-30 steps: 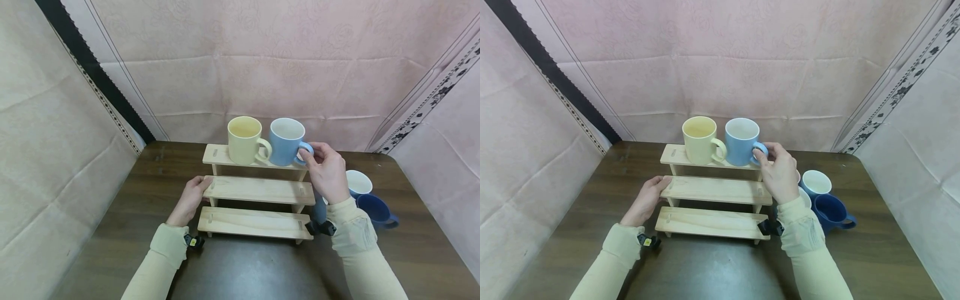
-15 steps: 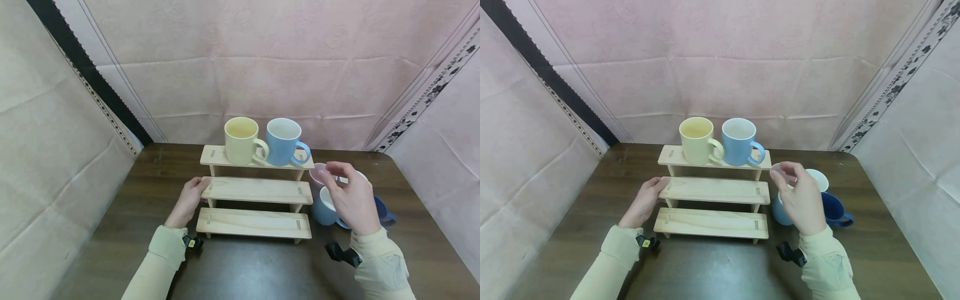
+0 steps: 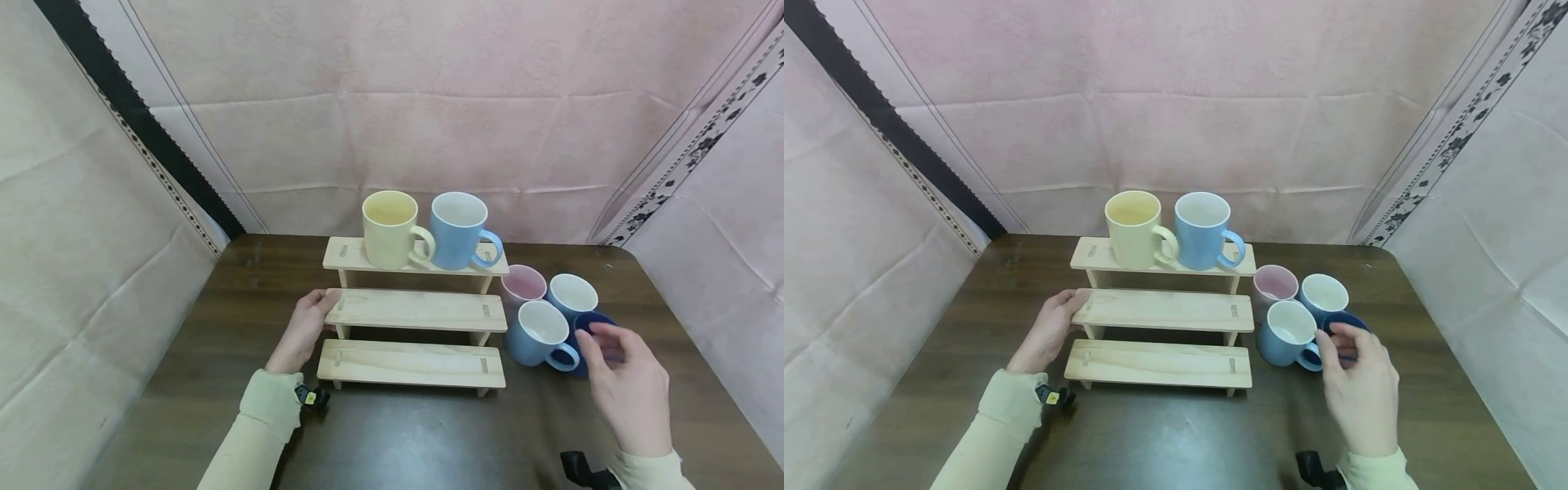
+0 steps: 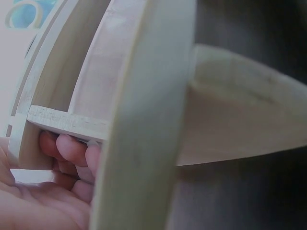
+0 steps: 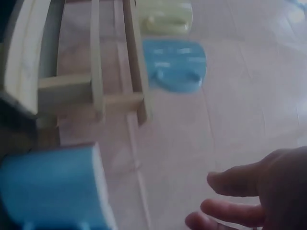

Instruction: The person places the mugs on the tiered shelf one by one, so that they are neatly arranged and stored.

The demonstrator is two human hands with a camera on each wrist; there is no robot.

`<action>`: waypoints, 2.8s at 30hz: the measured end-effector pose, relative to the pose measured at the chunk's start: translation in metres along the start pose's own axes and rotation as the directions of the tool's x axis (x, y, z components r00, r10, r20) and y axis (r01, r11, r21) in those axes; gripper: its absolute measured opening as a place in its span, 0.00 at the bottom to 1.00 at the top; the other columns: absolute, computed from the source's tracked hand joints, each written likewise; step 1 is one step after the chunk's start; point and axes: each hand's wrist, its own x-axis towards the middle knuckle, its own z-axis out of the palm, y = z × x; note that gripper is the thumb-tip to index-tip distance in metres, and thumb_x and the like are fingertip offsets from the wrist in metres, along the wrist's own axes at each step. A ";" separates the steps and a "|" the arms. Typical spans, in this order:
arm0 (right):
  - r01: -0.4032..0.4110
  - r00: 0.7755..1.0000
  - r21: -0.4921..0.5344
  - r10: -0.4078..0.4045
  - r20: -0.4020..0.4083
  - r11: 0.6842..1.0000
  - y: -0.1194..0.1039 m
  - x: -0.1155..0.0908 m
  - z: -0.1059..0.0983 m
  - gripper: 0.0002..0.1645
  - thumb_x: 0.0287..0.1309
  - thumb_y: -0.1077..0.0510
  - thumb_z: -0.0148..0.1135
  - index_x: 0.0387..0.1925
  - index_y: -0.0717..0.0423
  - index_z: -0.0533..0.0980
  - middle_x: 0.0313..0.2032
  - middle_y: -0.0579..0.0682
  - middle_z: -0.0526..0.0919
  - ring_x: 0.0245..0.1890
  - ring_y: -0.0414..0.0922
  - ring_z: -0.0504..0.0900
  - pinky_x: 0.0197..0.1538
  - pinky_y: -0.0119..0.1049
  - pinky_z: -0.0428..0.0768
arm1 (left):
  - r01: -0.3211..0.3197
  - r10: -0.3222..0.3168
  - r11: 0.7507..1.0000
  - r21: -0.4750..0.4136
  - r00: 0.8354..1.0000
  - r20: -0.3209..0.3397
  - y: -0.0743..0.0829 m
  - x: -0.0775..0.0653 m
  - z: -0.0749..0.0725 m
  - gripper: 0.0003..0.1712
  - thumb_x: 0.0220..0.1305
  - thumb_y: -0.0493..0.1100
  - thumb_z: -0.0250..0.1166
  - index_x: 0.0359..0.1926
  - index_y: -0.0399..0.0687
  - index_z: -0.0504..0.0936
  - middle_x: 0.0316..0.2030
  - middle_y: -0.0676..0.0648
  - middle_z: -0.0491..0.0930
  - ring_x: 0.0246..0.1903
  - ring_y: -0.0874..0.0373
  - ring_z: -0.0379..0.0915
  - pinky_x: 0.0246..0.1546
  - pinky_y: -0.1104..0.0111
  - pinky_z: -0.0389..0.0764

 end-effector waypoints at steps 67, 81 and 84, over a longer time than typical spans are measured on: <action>-0.051 0.980 -0.158 0.080 0.181 0.986 0.059 -0.019 0.043 0.25 0.66 0.53 0.60 0.57 0.65 0.72 0.46 0.67 0.75 0.46 0.63 0.75 0.45 0.62 0.71 | -0.012 0.012 1.000 -0.003 1.000 -0.003 -0.004 0.001 0.000 0.20 0.75 0.49 0.51 0.50 0.34 0.73 0.31 0.47 0.74 0.28 0.57 0.70 0.38 0.56 0.75; -0.048 0.983 -0.133 0.070 0.168 0.990 0.056 -0.019 0.049 0.24 0.65 0.51 0.61 0.51 0.67 0.70 0.40 0.67 0.81 0.39 0.61 0.80 0.41 0.57 0.73 | -0.014 0.014 1.000 -0.022 1.000 -0.005 -0.004 0.000 -0.002 0.18 0.75 0.48 0.51 0.48 0.35 0.73 0.30 0.48 0.74 0.27 0.58 0.70 0.31 0.65 0.74; -0.036 0.981 -0.128 0.059 0.184 0.991 0.058 -0.018 0.051 0.25 0.66 0.51 0.60 0.51 0.69 0.71 0.39 0.66 0.79 0.39 0.60 0.79 0.41 0.57 0.73 | -0.011 0.011 1.000 -0.025 1.000 -0.001 -0.005 0.001 -0.001 0.18 0.75 0.48 0.52 0.47 0.35 0.73 0.30 0.48 0.73 0.27 0.58 0.70 0.31 0.66 0.74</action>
